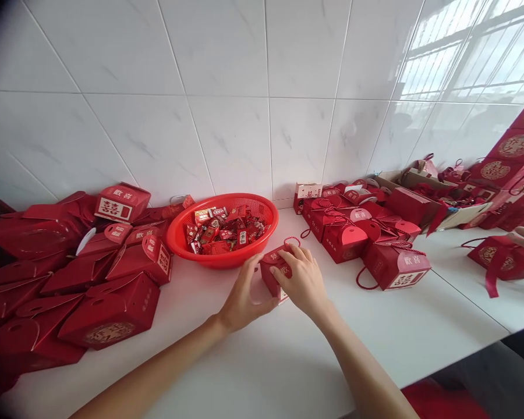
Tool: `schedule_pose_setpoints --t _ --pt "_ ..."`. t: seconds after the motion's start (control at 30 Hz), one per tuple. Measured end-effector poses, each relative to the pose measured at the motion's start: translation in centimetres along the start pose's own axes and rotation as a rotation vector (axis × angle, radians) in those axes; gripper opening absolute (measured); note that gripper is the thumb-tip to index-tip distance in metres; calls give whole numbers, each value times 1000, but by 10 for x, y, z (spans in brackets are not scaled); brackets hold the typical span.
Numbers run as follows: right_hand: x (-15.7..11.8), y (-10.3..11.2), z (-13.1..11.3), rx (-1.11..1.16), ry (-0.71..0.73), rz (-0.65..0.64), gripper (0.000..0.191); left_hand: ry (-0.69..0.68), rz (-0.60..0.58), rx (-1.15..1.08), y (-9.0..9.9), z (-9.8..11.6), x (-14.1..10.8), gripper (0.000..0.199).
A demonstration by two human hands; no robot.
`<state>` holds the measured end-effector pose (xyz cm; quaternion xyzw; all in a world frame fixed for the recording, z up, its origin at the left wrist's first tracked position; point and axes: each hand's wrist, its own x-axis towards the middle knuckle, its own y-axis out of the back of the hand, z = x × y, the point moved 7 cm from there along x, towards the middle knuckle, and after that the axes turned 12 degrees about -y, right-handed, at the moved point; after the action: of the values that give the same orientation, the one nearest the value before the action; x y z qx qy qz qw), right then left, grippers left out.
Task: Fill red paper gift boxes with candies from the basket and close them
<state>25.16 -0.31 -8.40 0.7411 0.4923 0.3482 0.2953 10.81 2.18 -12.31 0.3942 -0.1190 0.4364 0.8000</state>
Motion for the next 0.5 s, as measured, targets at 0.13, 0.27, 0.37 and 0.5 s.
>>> schedule_pose_setpoints --t 0.13,0.27,0.37,0.5 --pt "-6 -1 -2 -111 -53 40 38 57 30 -77 -3 -13 -20 92" --pt "-13 -5 -12 -228 -127 8 49 47 63 -108 -6 -13 -20 80" --pt "-14 -4 -15 -301 -190 -28 47 -24 78 -164 -8 -14 -19 72" --pt "-13 14 -7 -179 -177 -45 41 -17 106 -228 -7 -25 -23 67"
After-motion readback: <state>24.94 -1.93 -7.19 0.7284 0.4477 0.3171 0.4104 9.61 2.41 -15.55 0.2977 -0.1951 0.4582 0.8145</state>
